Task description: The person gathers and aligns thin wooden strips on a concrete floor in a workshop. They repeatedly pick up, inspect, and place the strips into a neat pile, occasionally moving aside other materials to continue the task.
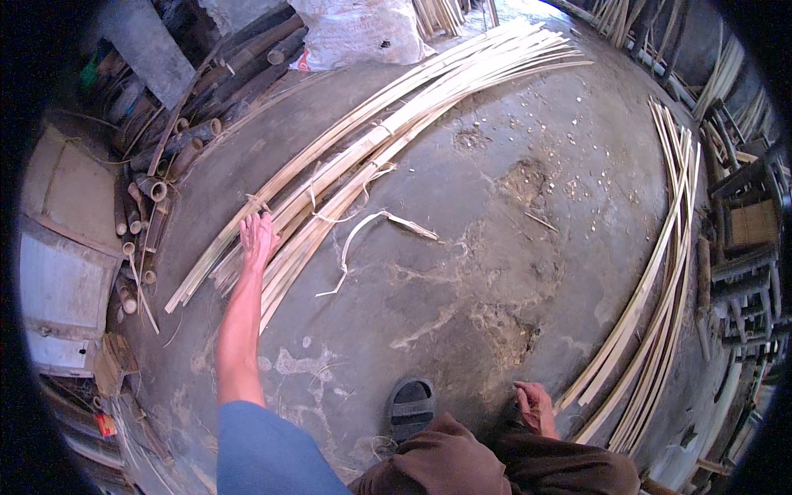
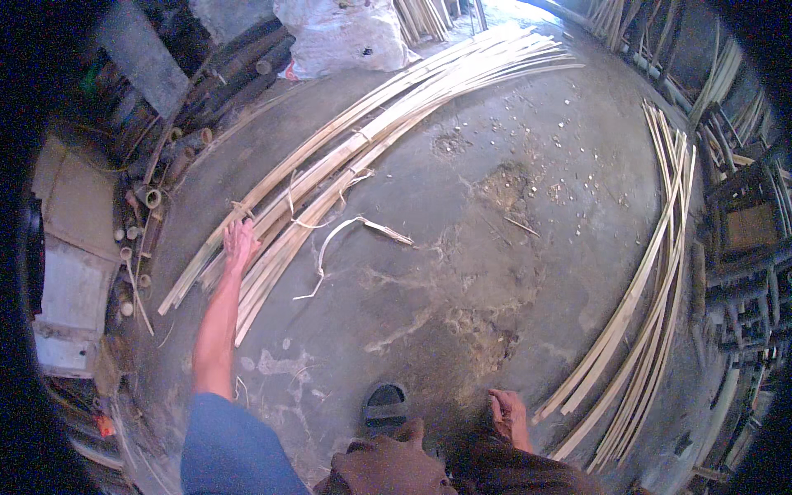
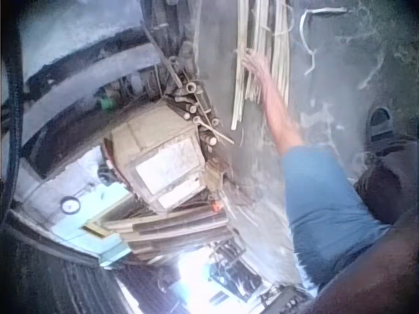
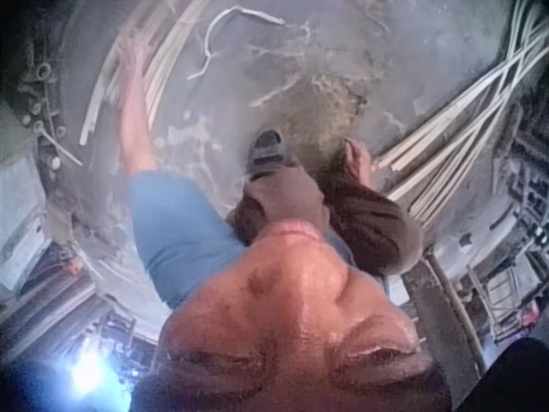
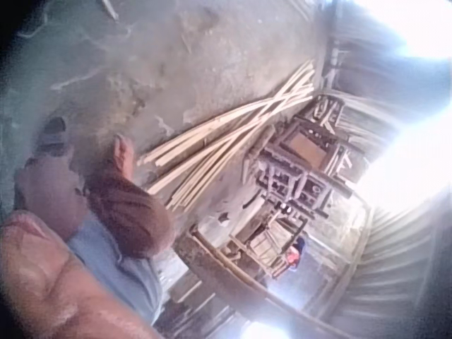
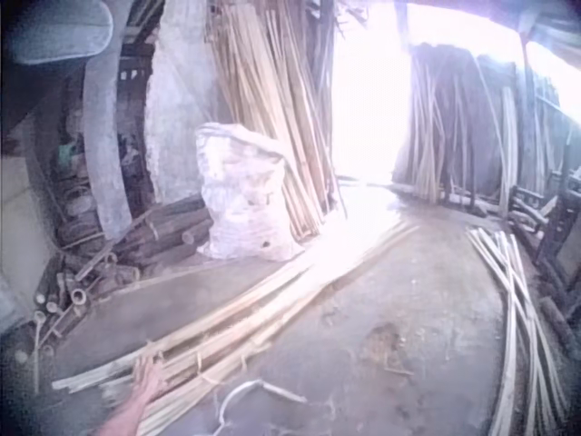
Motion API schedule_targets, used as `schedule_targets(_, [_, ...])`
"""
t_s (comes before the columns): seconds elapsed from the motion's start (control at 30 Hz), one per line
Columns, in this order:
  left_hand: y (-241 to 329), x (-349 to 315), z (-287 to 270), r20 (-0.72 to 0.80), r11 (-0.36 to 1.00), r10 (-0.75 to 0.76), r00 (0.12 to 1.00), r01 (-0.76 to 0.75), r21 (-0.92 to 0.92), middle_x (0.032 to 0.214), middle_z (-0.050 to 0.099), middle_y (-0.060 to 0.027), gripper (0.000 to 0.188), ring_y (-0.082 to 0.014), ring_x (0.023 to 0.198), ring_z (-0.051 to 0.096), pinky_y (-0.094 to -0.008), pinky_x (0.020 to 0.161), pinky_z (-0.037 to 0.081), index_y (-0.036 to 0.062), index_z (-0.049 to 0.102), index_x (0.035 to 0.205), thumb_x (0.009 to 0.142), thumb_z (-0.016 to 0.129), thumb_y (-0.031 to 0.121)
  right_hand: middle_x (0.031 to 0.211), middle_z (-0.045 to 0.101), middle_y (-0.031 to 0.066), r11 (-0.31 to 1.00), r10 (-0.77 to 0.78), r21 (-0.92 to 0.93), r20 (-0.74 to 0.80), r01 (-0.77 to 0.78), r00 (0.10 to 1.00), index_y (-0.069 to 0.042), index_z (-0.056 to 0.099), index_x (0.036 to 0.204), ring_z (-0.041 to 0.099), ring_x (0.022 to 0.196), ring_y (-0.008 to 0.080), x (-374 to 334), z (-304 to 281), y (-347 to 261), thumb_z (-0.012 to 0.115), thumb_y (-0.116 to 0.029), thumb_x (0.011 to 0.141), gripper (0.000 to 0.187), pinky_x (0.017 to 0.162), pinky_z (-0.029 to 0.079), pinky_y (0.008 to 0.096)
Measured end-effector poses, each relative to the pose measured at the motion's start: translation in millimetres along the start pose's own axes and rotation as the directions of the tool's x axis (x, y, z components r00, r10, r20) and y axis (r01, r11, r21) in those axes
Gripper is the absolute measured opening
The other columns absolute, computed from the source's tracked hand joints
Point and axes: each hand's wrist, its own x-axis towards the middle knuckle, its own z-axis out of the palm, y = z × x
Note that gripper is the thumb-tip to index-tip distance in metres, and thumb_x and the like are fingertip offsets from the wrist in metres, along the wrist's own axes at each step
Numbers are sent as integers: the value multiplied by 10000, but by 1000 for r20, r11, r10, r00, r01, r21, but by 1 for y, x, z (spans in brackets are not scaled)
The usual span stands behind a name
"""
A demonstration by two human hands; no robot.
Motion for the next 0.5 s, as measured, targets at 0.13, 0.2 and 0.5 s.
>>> schedule_targets(0.13, [12, -34, -52, -75, 989, 140, 987, -143, -30, 961, 624, -113, 426, -268, 971, 583, -441, 856, 408, 90, 676, 966, 667, 796, 368, 859, 594, 137, 991, -8, -130, 34, 12, 999, -46, 683, 1093, 604, 748, 244, 5, -6, -17, 610, -88, 928, 186, 688, 482, 314])
schedule_targets(0.2, [25, -58, -100, 58, 982, 188, 980, -188, -2, 939, 633, -117, 364, -261, 940, 583, -431, 822, 399, 97, 698, 925, 710, 738, 387, 861, 594, 144, 986, -82, -144, 39, 87, 996, -56, 685, 1091, 598, 718, 261, 11, -3, -11, 628, -82, 912, 190, 661, 480, 317])
schedule_targets(0.5, [128, -229, -185, 200, 883, 313, 929, -207, -421, 941, 595, -148, 424, -289, 939, 566, -510, 909, 371, 42, 643, 1002, 855, 632, 440, 816, 618, 220, 817, -279, -387, 382, 427, 881, -38, 626, 870, 609, 760, 435, 165, -102, -49, 549, -221, 957, 216, 650, 490, 505])
